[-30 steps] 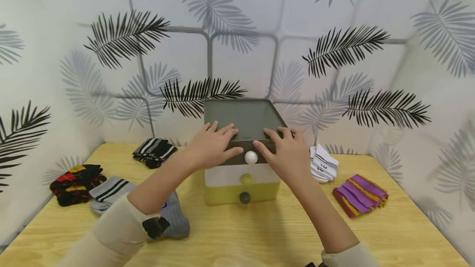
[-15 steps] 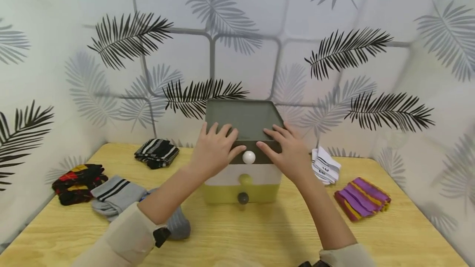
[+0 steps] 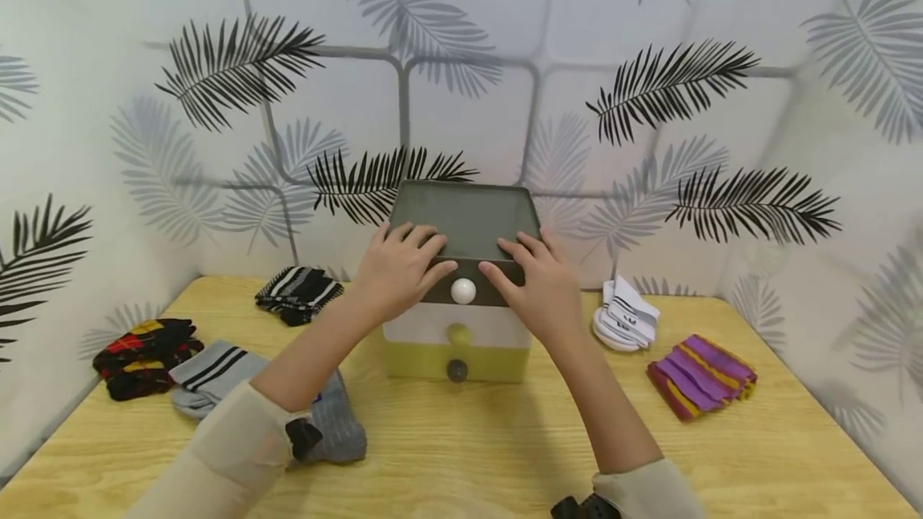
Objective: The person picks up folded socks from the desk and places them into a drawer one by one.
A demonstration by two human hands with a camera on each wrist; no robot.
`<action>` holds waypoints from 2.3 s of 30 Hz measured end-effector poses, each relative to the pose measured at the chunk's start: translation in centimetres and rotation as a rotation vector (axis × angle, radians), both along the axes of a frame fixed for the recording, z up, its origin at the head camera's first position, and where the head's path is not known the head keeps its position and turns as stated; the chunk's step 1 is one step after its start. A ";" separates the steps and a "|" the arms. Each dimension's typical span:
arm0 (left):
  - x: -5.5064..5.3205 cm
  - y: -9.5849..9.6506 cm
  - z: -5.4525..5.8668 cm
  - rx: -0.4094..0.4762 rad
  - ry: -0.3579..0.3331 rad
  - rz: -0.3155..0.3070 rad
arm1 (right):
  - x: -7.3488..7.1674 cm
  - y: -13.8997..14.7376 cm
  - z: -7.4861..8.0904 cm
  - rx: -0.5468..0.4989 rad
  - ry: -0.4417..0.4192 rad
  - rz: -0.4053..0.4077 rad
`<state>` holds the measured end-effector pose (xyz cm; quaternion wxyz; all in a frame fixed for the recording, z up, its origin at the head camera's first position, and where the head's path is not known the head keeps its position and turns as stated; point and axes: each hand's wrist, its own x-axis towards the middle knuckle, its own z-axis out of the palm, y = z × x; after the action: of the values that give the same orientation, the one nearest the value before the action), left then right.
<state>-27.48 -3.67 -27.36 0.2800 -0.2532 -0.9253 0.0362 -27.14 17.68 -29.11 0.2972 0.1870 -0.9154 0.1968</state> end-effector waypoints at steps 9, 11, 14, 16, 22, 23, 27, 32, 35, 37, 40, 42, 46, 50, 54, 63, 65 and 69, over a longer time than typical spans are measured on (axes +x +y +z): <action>-0.4 -0.3 0.0 0.037 -0.026 -0.025 | -0.1 -0.5 -0.1 -0.003 -0.017 -0.027; -0.4 -0.3 0.0 0.040 -0.028 -0.013 | -0.2 -0.4 0.0 0.000 -0.020 -0.026; -0.3 0.0 0.0 0.025 -0.037 0.013 | -0.4 -0.3 0.1 -0.008 -0.030 -0.014; -0.3 0.3 0.1 0.009 -0.042 0.030 | -0.5 -0.1 0.2 -0.017 -0.038 -0.004; -0.5 0.8 0.2 -0.008 -0.032 0.044 | -0.9 0.5 0.3 -0.040 -0.042 0.025; -0.4 0.9 0.2 -0.007 -0.033 0.044 | -1.0 0.6 0.2 -0.042 -0.039 0.027; -0.4 0.9 0.4 0.001 -0.068 0.050 | -1.2 0.6 0.0 -0.041 -0.025 0.027; -0.9 0.8 2.0 0.014 -0.223 0.081 | -1.4 0.5 -0.1 -0.032 -0.002 0.029; -2.1 0.7 3.4 0.034 -0.321 0.117 | -1.3 0.6 -0.1 -0.027 0.006 0.030; -3.3 0.6 4.1 0.032 -0.365 0.165 | -1.3 0.6 -0.1 -0.031 0.011 0.032; -5.2 0.1 4.6 0.038 -0.431 0.261 | -1.3 0.6 -0.2 -0.038 0.008 0.034; -6.2 -0.1 4.6 0.069 -0.480 0.316 | -1.3 0.5 -0.2 -0.043 -0.002 0.033; -7.1 -0.4 4.1 0.218 -0.570 0.363 | -1.1 0.6 -0.1 -0.059 -0.023 0.032; -7.2 -0.6 3.6 0.337 -0.626 0.379 | -0.9 0.3 0.0 -0.077 -0.035 0.038; -6.9 -0.6 3.6 0.371 -0.642 0.405 | -0.8 0.3 0.0 -0.088 -0.030 0.049; -6.5 -0.3 3.6 0.343 -0.652 0.426 | 1.6 0.6 0.4 -0.109 -0.053 0.113; -6.4 -0.3 3.6 0.334 -0.648 0.436 | 2.5 0.4 0.7 -0.184 -0.045 0.153; -6.3 -0.2 3.8 0.334 -0.660 0.448 | 4.4 -0.3 1.3 -0.412 -0.074 0.237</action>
<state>-33.82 -3.89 -23.52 -0.0086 0.0048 -0.9905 -0.1372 -22.70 17.36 -27.86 0.2702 0.2216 -0.8378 0.4195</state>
